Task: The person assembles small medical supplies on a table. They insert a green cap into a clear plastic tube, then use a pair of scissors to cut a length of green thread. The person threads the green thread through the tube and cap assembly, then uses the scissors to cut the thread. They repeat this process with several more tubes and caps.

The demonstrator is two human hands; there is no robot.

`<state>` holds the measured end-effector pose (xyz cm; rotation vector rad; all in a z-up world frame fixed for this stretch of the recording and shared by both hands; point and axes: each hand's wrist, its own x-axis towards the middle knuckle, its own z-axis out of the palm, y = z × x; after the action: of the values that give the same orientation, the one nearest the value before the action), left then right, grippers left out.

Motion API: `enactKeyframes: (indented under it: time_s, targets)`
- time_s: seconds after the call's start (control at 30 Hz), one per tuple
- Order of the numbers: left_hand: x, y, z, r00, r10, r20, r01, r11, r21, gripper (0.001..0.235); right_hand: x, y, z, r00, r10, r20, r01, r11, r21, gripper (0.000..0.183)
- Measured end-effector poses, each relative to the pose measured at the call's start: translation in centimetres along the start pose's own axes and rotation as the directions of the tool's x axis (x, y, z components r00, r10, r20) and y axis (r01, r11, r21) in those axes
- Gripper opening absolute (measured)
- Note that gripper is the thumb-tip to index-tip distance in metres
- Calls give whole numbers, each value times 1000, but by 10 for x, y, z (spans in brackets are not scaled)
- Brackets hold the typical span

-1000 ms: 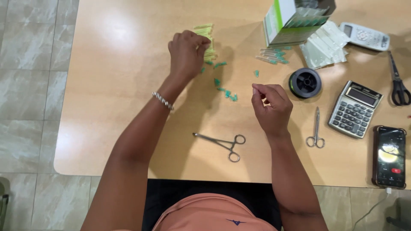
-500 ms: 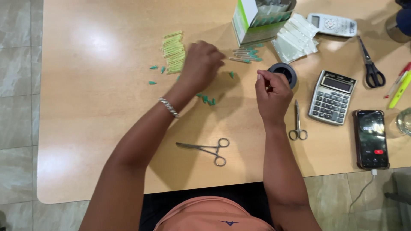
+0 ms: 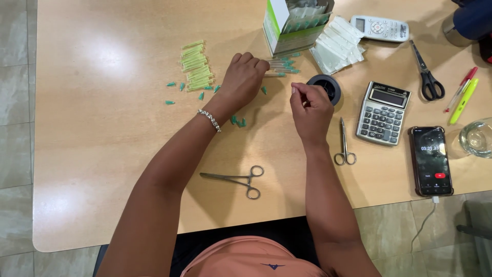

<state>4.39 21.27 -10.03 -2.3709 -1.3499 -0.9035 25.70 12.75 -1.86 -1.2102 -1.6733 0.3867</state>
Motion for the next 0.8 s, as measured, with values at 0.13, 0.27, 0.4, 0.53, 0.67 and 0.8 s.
enactKeyframes:
  time_s: [0.13, 0.27, 0.4, 0.53, 0.67, 0.8]
  targets:
    - [2, 19, -55, 999, -30, 31, 32, 999, -39, 16, 0, -1, 1, 1000, 2, -3, -2, 1000, 18, 15]
    - [-19, 42, -102, 994, -105, 16, 106, 979, -176, 13, -3, -10, 7, 976, 146, 160, -174, 969, 176, 27]
    - [-57, 59, -139, 981, -179, 70, 189, 961, -204, 18, -19, -16, 22, 907, 210, 364, -330, 892, 309, 17]
    - [-90, 73, -156, 961, -243, 129, 261, 955, -143, 36, -36, -51, 29, 887, 150, 437, -305, 901, 310, 19]
    - [-116, 81, -148, 974, -221, 47, 223, 973, -53, 12, -49, -56, 35, 878, -131, 460, 41, 979, 201, 25]
    - [-123, 79, -154, 978, -155, 136, 173, 976, -132, 7, -52, -50, 32, 818, -216, 533, 149, 975, 167, 35]
